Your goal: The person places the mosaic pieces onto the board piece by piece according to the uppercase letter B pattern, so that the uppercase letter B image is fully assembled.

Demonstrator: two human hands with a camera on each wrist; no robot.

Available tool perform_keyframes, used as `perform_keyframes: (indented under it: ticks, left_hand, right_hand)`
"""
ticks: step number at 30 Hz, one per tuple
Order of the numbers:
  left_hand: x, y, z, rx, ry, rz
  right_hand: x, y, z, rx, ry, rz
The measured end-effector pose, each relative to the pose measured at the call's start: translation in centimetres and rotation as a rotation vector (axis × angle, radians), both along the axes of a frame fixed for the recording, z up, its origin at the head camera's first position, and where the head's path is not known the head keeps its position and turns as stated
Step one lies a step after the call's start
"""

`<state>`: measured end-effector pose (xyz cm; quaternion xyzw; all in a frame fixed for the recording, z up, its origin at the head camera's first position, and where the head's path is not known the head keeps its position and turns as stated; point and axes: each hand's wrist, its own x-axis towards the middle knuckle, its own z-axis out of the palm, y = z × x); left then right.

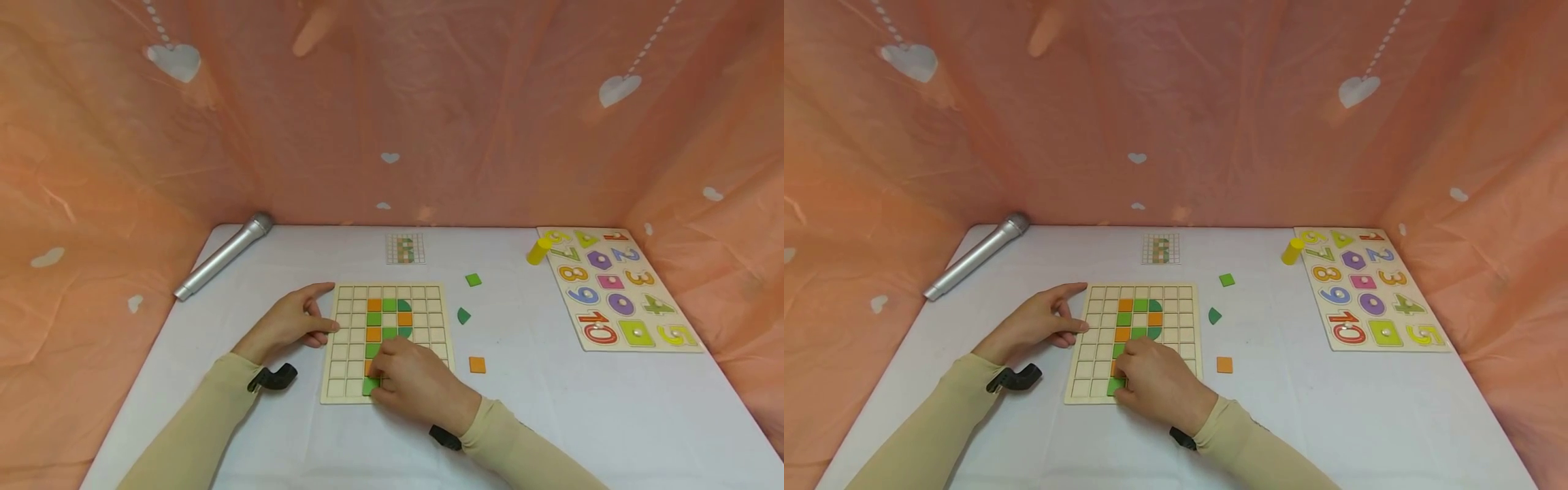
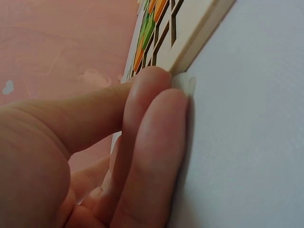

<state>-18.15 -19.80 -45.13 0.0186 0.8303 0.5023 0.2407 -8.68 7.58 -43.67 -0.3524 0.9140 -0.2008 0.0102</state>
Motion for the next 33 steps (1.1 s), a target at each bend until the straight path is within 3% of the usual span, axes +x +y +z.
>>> perform_keyframes:
  ticks: [21,33]
  left_hand:
    - [0.13,0.02,-0.01,0.016,-0.012,0.007]
    - [0.07,0.05,-0.13,0.027,-0.006,0.002]
  right_hand:
    - [0.24,-0.01,0.04,0.044,-0.029,-0.002]
    - [0.21,-0.19,0.03,0.061,-0.002,-0.003]
